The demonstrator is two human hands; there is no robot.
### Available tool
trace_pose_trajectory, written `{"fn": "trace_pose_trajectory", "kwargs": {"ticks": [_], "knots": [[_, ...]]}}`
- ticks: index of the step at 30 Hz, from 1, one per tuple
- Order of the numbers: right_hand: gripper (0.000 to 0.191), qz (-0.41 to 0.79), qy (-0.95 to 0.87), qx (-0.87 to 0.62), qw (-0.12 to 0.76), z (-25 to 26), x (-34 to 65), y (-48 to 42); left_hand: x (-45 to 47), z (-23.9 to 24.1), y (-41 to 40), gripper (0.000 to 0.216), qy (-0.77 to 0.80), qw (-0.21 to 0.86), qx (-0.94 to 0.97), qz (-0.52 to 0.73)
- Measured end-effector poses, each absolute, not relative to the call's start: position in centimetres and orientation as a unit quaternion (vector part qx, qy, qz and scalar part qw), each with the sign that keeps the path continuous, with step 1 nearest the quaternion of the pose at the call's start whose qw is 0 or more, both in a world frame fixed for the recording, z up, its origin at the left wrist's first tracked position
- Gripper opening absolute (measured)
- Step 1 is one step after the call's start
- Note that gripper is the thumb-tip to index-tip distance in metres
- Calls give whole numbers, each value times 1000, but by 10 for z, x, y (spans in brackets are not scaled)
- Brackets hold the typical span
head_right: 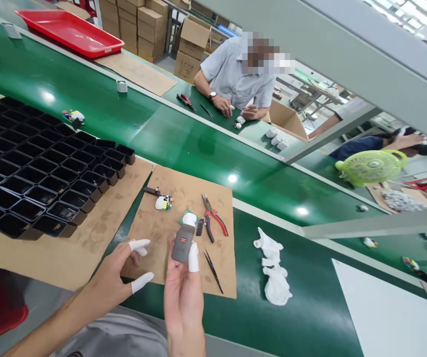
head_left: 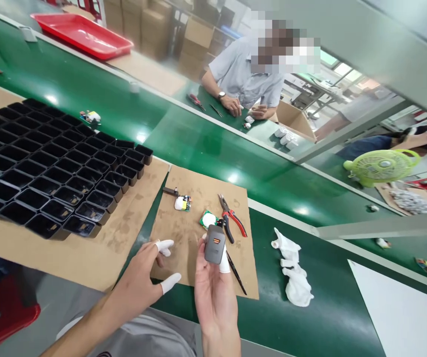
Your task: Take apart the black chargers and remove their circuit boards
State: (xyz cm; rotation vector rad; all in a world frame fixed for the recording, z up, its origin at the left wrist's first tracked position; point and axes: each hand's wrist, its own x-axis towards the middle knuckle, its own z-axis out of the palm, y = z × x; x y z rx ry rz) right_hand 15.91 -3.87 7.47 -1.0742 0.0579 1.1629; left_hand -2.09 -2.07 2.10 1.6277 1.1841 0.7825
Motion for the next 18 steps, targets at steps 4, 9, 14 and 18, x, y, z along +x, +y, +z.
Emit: {"fn": "trace_pose_trajectory", "kwargs": {"ticks": [4, 9, 14, 18], "knots": [[37, 534, -101, -489, 682, 70, 169, -34, -17, 19, -22, 45, 483, 448, 675, 333], [44, 436, -352, -571, 600, 66, 199, 16, -15, 24, -22, 46, 475, 444, 679, 341], [60, 272, -472, -621, 563, 64, 239, 139, -11, 4, -23, 61, 448, 427, 701, 353], [60, 159, -530, -644, 528, 69, 264, 238, 16, -34, -8, 35, 417, 391, 763, 303]]}}
